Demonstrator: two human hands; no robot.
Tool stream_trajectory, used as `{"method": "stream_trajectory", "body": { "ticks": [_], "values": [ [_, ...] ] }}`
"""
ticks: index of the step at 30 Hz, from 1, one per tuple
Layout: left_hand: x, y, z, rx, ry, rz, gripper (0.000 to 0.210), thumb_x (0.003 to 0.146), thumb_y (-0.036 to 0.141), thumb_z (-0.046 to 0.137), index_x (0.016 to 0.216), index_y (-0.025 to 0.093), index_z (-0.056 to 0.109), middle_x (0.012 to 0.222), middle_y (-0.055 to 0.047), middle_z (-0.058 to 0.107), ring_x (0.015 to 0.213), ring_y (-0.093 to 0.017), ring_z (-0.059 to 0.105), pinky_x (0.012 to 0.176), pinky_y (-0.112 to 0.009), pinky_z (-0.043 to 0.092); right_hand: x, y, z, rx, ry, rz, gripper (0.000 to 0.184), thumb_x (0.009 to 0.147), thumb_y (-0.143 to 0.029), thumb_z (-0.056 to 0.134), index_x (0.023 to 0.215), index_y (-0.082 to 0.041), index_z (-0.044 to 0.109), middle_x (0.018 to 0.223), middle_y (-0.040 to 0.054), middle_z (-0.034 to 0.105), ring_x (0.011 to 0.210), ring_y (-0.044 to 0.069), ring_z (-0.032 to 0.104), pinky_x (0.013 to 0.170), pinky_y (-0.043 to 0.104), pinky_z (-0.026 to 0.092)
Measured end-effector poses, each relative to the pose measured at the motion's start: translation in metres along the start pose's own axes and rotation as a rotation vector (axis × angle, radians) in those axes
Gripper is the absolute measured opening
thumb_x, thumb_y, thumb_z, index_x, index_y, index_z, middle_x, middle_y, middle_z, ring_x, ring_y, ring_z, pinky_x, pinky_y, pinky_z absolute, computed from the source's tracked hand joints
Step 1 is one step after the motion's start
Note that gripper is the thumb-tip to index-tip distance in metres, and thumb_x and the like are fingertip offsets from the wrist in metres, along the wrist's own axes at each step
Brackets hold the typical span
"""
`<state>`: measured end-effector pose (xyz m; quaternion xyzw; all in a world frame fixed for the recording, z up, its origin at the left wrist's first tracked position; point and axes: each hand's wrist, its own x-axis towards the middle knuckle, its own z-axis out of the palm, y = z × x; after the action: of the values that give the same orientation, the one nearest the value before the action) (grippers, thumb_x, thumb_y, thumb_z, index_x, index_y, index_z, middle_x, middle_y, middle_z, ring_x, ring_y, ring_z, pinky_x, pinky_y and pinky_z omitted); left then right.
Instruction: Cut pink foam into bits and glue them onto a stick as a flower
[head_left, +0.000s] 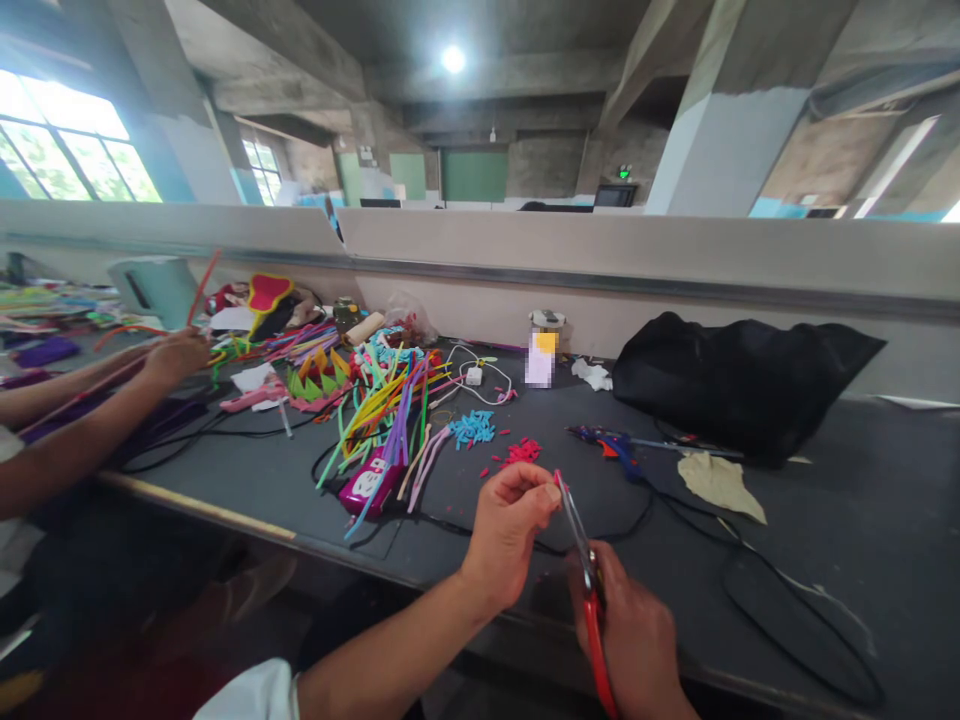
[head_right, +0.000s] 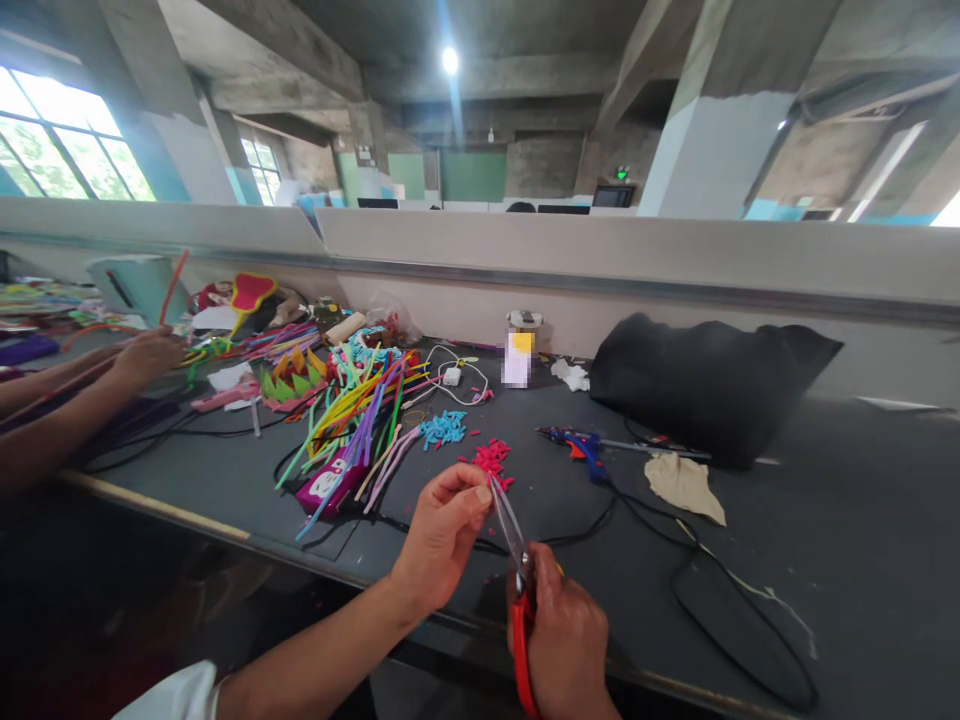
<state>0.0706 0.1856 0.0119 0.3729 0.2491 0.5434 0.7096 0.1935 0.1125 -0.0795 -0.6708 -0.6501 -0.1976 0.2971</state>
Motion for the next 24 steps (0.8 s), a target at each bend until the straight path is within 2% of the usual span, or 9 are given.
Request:
{"method": "stream_trajectory", "body": {
  "ticks": [5, 15, 18, 21, 24],
  "values": [
    [0.000, 0.000, 0.000, -0.007, 0.010, -0.011, 0.012, 0.063, 0.022, 0.076, 0.064, 0.016, 0.065, 0.053, 0.005, 0.050, 0.050, -0.006, 0.037, 0.052, -0.020, 0.031, 0.002, -0.003, -0.002, 0.040, -0.064, 0.062, 0.036, 0.098, -0.041, 0.030, 0.093, -0.019, 0.059, 0.051, -0.0014, 0.063, 0.042, 0.017, 0.063, 0.043, 0.025, 0.036],
    [-0.002, -0.004, 0.001, -0.023, 0.006, -0.032, 0.012, 0.062, 0.019, 0.075, 0.065, 0.015, 0.065, 0.058, 0.003, 0.054, 0.054, -0.007, 0.041, 0.054, -0.020, 0.031, -0.001, 0.001, 0.001, 0.029, 0.015, -0.009, 0.037, 0.098, -0.037, 0.027, 0.091, -0.017, 0.057, 0.048, -0.0019, 0.061, 0.034, 0.016, 0.058, 0.039, 0.025, 0.034],
    [-0.001, -0.005, 0.001, -0.027, -0.014, -0.043, 0.011, 0.064, 0.019, 0.074, 0.065, 0.015, 0.063, 0.055, 0.004, 0.052, 0.053, -0.007, 0.040, 0.055, -0.021, 0.032, 0.000, 0.003, 0.002, 0.075, -0.033, 0.054, 0.040, 0.099, -0.038, 0.026, 0.093, -0.016, 0.058, 0.053, 0.0013, 0.065, 0.035, 0.017, 0.059, 0.039, 0.026, 0.036],
    [0.004, -0.006, -0.004, -0.047, -0.078, -0.061, 0.008, 0.067, 0.018, 0.069, 0.064, 0.015, 0.062, 0.050, 0.006, 0.046, 0.050, -0.007, 0.038, 0.059, -0.023, 0.035, 0.008, 0.004, -0.003, 0.226, -0.102, 0.174, 0.039, 0.098, -0.042, 0.029, 0.088, -0.020, 0.059, 0.059, 0.0021, 0.068, 0.043, 0.018, 0.064, 0.043, 0.025, 0.042],
    [0.008, -0.007, -0.008, 0.049, -0.124, -0.104, 0.005, 0.066, 0.016, 0.064, 0.063, 0.015, 0.060, 0.049, 0.006, 0.045, 0.049, -0.007, 0.036, 0.059, -0.024, 0.036, 0.017, 0.003, -0.013, 0.391, -0.084, 0.231, 0.039, 0.097, -0.046, 0.033, 0.085, -0.021, 0.060, 0.066, 0.0025, 0.070, 0.054, 0.017, 0.068, 0.049, 0.022, 0.048]
  ]
}}
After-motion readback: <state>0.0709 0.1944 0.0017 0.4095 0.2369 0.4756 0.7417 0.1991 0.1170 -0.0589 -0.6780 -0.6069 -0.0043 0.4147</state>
